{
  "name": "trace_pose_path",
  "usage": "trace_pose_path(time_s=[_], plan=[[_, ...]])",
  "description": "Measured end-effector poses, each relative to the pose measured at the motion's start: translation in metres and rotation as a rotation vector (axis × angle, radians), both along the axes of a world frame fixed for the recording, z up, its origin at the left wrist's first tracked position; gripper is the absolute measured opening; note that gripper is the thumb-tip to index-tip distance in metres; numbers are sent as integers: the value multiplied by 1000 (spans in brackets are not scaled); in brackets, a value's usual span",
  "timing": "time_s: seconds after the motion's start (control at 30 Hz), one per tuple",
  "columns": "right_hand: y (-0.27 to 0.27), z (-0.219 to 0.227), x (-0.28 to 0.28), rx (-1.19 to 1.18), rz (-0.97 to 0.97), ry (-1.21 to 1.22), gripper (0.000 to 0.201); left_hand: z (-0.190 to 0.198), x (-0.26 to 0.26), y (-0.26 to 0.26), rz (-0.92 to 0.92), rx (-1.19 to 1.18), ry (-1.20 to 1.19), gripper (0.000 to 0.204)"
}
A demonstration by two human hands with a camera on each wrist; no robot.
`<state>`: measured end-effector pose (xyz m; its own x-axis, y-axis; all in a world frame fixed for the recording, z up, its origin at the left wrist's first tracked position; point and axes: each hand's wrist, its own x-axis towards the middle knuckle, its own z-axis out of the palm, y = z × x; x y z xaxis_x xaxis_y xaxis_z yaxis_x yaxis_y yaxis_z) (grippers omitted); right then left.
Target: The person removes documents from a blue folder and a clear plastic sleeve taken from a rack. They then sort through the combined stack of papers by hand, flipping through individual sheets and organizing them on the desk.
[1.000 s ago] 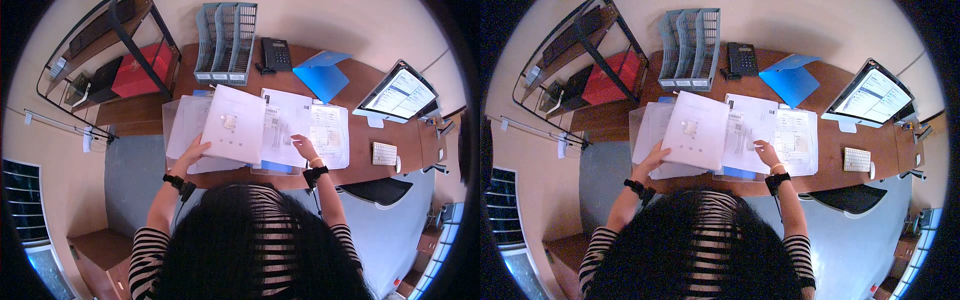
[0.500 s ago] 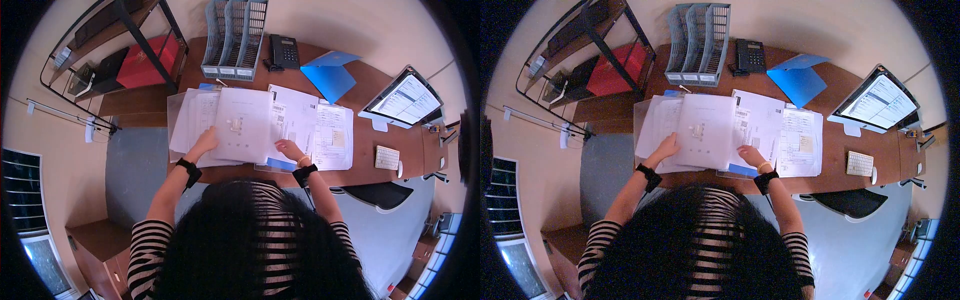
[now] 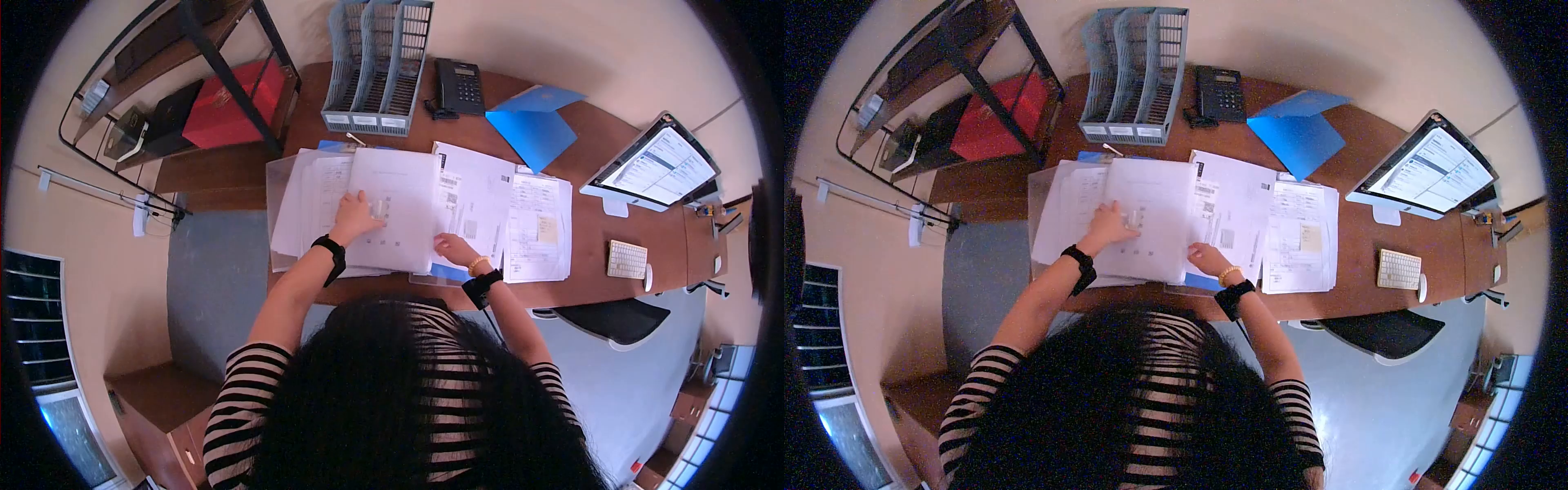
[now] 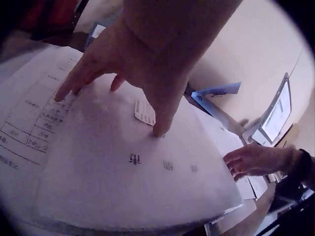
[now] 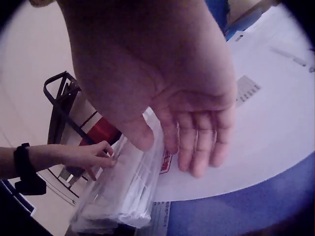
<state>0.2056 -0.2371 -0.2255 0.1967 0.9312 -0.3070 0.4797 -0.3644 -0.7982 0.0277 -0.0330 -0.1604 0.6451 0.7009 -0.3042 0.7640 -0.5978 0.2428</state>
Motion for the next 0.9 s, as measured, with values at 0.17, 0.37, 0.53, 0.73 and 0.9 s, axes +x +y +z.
trace_pose_path(time_s=[0.17, 0.37, 0.53, 0.73, 0.9], plan=[[9, 6, -1, -97, 8, -2, 31, -20, -3, -2, -30, 54, -15, 76], [11, 6, 0, -103, 48, -16, 33, -13, 0, -9, -82, 98, -55, 63], [9, 2, 0, -72, 10, 30, 36, -17, 9, -13, -95, 106, -43, 56], [9, 4, 0, -73, 21, -25, 39, -53, 18, -7, -153, 203, 15, 37], [12, 4, 2, -108, 45, -18, 38, -54, 20, -9, -87, 256, 10, 31]])
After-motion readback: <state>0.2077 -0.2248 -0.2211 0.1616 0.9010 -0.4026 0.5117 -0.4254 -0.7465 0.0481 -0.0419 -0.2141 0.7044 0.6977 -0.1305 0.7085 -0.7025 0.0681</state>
